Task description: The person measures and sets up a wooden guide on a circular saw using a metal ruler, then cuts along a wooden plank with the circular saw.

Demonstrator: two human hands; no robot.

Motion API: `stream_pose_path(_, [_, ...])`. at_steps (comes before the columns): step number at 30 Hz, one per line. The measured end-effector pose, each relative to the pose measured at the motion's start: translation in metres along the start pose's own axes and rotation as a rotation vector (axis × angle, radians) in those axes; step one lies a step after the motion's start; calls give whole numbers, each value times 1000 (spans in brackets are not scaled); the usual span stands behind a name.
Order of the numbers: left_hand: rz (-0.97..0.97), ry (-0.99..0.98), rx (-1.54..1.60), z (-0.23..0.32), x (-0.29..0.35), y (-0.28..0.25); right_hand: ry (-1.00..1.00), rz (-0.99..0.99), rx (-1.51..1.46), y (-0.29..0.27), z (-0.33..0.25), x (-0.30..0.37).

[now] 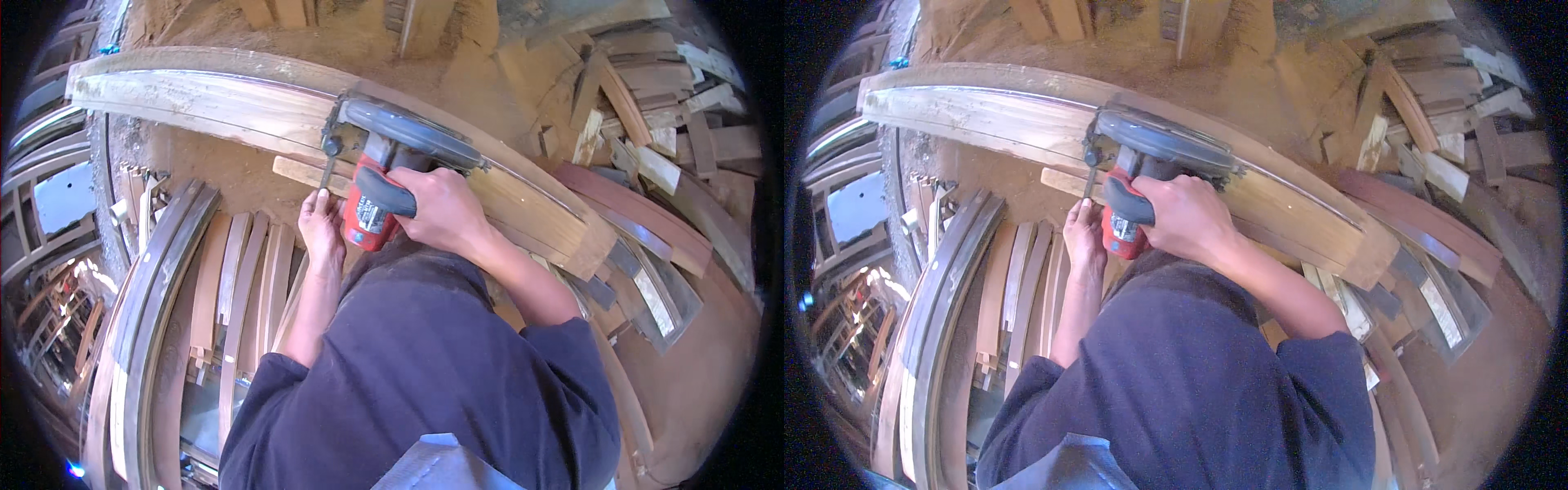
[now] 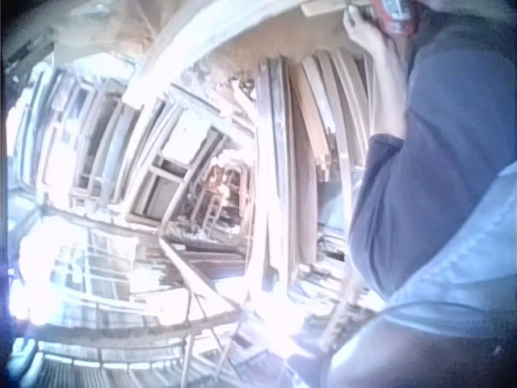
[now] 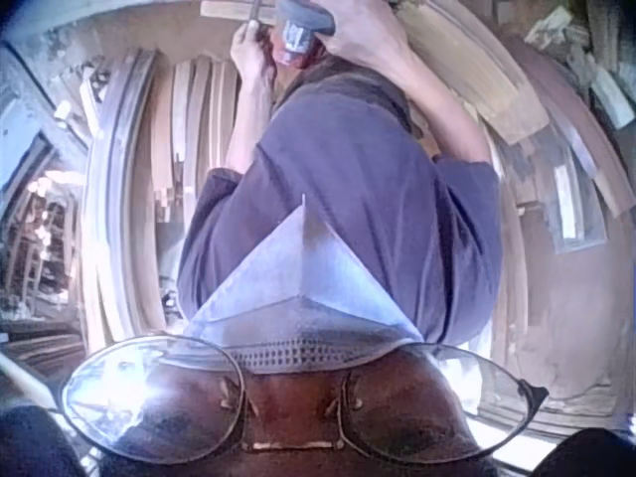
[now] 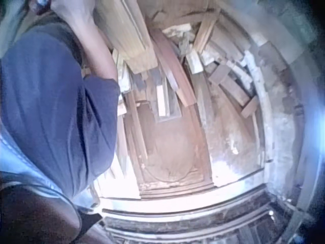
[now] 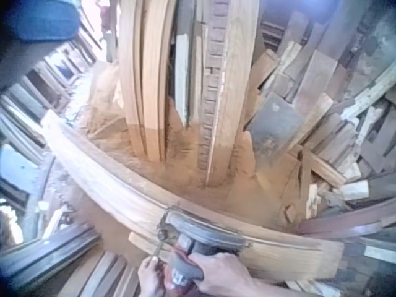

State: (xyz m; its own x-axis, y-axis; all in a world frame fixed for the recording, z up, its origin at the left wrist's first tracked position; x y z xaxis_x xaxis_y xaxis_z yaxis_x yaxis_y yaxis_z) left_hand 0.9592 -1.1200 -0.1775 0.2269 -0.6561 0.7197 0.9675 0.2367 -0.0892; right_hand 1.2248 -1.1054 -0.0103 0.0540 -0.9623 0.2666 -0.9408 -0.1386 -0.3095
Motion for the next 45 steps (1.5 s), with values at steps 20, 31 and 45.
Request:
stream_pose_path(20, [-58,77,90,21,-14,3,7,27,3,17,-15,-17])
stream_pose_path(31, [57,140,72,30,-33,-13,-21,5,23,28,-24,-40])
stream_pose_path(45, [93,150,-71,21,-53,-18,3,17,56,28,-33,-44])
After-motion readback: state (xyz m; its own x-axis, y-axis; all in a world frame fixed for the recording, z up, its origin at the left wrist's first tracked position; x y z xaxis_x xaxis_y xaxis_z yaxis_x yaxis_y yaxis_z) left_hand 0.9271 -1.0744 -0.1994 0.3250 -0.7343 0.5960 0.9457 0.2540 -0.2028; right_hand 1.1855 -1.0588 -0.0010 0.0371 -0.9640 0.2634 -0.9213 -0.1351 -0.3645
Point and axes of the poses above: each hand's wrist, its own x-axis away from the middle knuckle, its own y-axis out of the palm, z = x × y, the point moved 9 cm from there along -x, towards the middle knuckle, and after that the axes turned 12 degrees about -x, right-handed, at the moved point
